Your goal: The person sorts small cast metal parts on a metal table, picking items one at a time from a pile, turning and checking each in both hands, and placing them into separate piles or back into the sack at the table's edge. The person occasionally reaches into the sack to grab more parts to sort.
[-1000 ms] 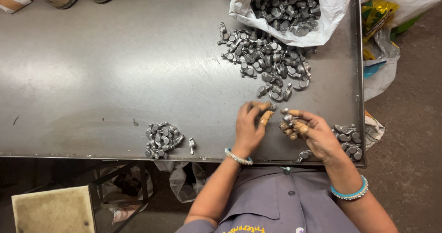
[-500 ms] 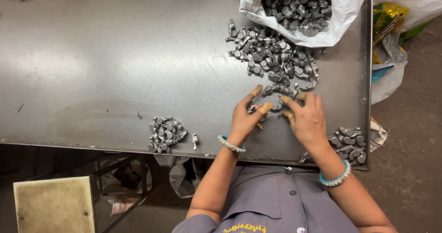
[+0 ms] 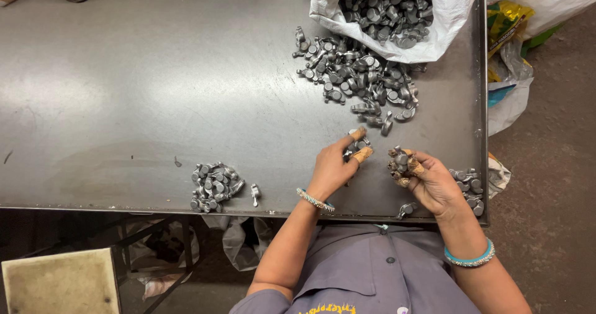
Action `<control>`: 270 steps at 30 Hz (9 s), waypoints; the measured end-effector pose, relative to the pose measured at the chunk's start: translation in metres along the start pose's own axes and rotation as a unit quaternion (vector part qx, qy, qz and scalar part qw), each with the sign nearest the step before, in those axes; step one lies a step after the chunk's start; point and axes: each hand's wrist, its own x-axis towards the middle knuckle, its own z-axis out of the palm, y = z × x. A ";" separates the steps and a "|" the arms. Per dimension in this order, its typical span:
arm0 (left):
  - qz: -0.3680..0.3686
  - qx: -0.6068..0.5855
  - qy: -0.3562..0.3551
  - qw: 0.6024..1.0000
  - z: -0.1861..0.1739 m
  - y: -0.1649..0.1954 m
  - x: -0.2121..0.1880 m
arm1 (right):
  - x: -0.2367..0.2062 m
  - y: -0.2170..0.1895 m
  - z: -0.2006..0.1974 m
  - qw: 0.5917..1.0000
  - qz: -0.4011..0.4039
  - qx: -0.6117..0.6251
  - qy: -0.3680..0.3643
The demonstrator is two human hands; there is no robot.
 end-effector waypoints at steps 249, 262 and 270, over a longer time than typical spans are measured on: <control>-0.327 -0.540 -0.067 0.772 0.013 -0.011 -0.043 | -0.009 -0.003 0.066 0.955 -0.091 -0.283 -0.001; -0.181 -0.111 0.070 0.975 -0.025 -0.025 -0.035 | -0.003 0.004 0.102 0.627 -0.295 -0.718 0.057; -0.097 0.070 0.055 0.991 -0.016 -0.018 -0.038 | -0.003 0.001 0.031 0.908 -0.114 -0.399 0.060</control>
